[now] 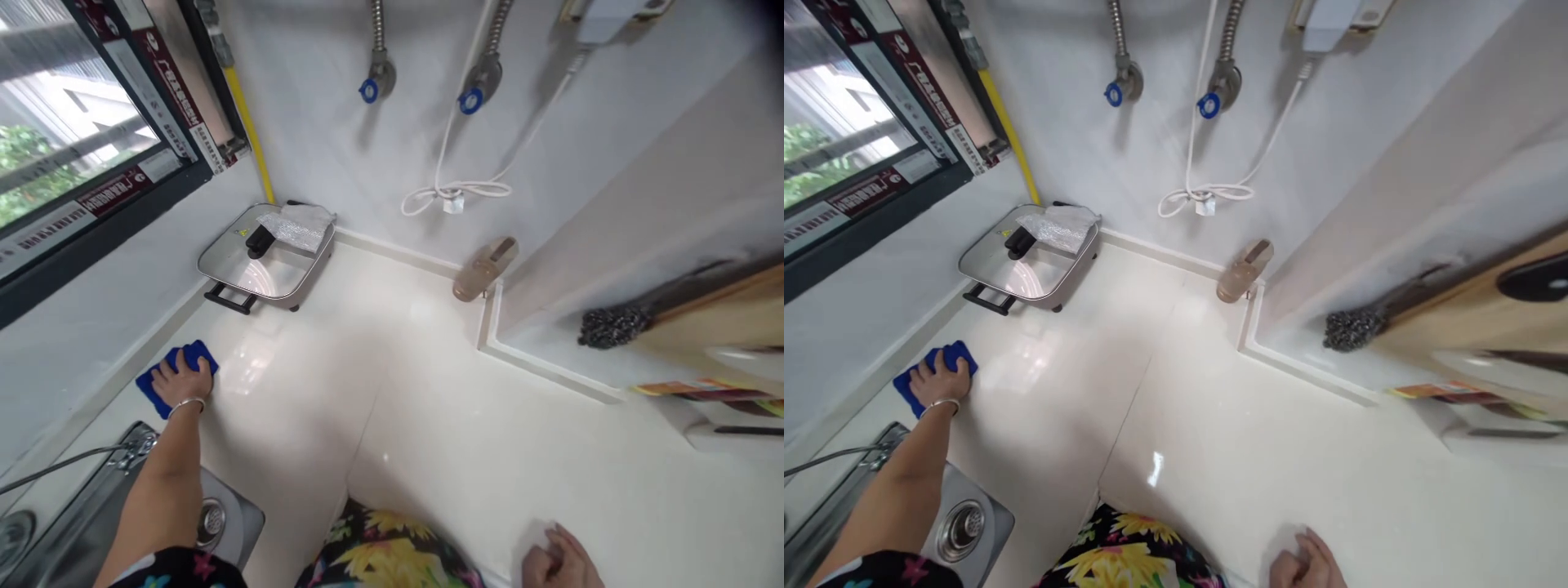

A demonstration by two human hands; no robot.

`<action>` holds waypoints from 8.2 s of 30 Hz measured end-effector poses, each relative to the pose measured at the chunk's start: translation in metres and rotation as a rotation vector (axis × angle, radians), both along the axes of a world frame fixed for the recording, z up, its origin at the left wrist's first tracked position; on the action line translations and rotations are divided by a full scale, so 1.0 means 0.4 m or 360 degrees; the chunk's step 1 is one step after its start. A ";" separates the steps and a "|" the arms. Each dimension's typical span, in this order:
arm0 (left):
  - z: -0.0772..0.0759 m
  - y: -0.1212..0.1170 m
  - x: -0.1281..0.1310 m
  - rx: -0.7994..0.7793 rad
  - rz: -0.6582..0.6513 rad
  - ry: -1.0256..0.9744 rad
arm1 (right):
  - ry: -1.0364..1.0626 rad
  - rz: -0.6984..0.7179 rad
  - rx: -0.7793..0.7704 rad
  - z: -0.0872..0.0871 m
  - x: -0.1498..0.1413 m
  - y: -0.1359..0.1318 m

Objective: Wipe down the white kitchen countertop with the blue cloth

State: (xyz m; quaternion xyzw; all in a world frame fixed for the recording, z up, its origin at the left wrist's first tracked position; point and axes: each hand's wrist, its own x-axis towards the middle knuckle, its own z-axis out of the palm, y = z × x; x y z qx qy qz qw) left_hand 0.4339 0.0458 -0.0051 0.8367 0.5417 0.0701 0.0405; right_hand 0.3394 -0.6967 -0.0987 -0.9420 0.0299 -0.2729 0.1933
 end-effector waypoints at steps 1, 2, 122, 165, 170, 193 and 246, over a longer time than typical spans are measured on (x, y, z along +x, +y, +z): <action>0.003 -0.013 -0.016 0.0002 0.0006 -0.0010 | -0.0004 0.0004 -0.0013 -0.002 -0.003 0.001; 0.004 -0.027 -0.028 -0.0001 0.0012 -0.0018 | -0.0009 -0.0005 -0.0025 -0.004 -0.006 0.003; -0.127 -1.056 0.311 0.0038 -0.2026 -0.0366 | 0.0900 -0.0578 -0.0108 0.138 0.528 -0.246; -0.106 -1.076 0.296 -0.0075 -0.2004 -0.0328 | 0.0815 -0.1146 -0.0058 0.064 0.214 -0.448; -0.110 -1.072 0.295 -0.0058 -0.2005 -0.0323 | 0.0897 -0.0861 -0.0135 0.095 0.456 -0.295; -0.146 -1.051 0.282 0.0017 -0.2020 -0.0415 | 0.0757 0.0851 -0.0357 0.163 0.626 0.342; -0.148 -0.776 -0.234 -0.1209 -0.1786 -0.0676 | 0.0540 0.0915 -0.0664 0.102 0.932 0.454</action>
